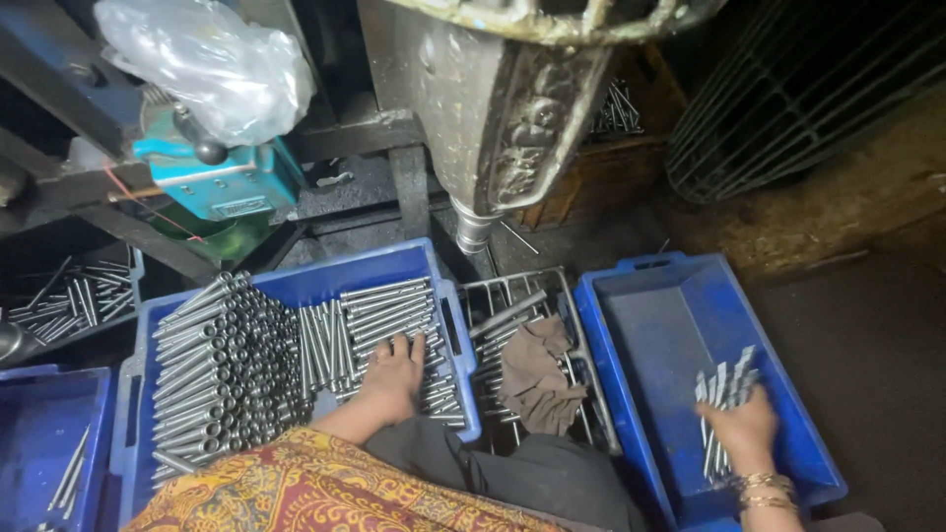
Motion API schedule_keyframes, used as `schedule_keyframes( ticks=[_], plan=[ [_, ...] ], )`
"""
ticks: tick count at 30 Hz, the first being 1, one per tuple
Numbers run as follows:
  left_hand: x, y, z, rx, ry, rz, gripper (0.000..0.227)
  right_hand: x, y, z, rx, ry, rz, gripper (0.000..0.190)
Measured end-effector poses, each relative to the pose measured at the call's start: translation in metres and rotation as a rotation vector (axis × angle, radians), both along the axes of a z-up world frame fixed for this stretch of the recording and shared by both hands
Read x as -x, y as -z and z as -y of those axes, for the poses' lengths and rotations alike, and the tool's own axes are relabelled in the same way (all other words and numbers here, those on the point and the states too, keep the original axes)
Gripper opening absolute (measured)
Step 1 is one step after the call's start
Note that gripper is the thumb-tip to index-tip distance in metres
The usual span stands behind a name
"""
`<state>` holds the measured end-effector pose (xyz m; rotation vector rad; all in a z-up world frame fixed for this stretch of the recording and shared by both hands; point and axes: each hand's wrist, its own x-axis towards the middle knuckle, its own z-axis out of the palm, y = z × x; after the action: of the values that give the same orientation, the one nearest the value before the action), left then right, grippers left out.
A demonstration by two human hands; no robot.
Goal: The person sorts small metal rods by hand, picking them from a blue bin, inspecting them, and placing them into another blue bin. The process is repetitive and involves handling the rods one at a time.
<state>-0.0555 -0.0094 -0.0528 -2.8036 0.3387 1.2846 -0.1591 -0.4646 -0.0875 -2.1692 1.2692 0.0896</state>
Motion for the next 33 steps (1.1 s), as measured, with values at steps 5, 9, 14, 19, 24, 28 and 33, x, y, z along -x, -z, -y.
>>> schedule_keyframes(
  ticks=[5,9,14,19,24,28,33],
  plan=[
    [-0.006,-0.010,-0.007,0.110,-0.152,0.000,0.139,0.040,0.145,0.030,-0.192,-0.300,-0.263,0.078],
    [-0.007,-0.009,-0.004,0.078,-0.071,0.082,0.127,0.041,0.176,0.031,-0.126,-0.446,-0.445,0.056],
    [-0.012,0.017,-0.010,-0.011,0.140,0.150,0.110,0.060,0.215,0.043,0.136,-0.646,-0.775,0.080],
    [-0.013,0.029,-0.022,0.100,0.054,0.230,0.091,0.061,0.240,0.047,0.051,-0.544,-0.466,0.086],
    [-0.005,0.027,-0.021,0.125,0.135,0.188,0.047,0.055,0.198,0.021,-0.115,-0.323,-0.593,0.063],
    [-0.007,0.006,-0.017,0.145,0.181,0.187,0.050,0.056,0.196,0.023,0.090,-0.559,-0.838,0.078],
    [-0.020,-0.025,-0.019,0.167,0.025,0.063,0.080,0.033,0.147,0.015,0.157,-0.630,-1.042,0.086]
  ],
)
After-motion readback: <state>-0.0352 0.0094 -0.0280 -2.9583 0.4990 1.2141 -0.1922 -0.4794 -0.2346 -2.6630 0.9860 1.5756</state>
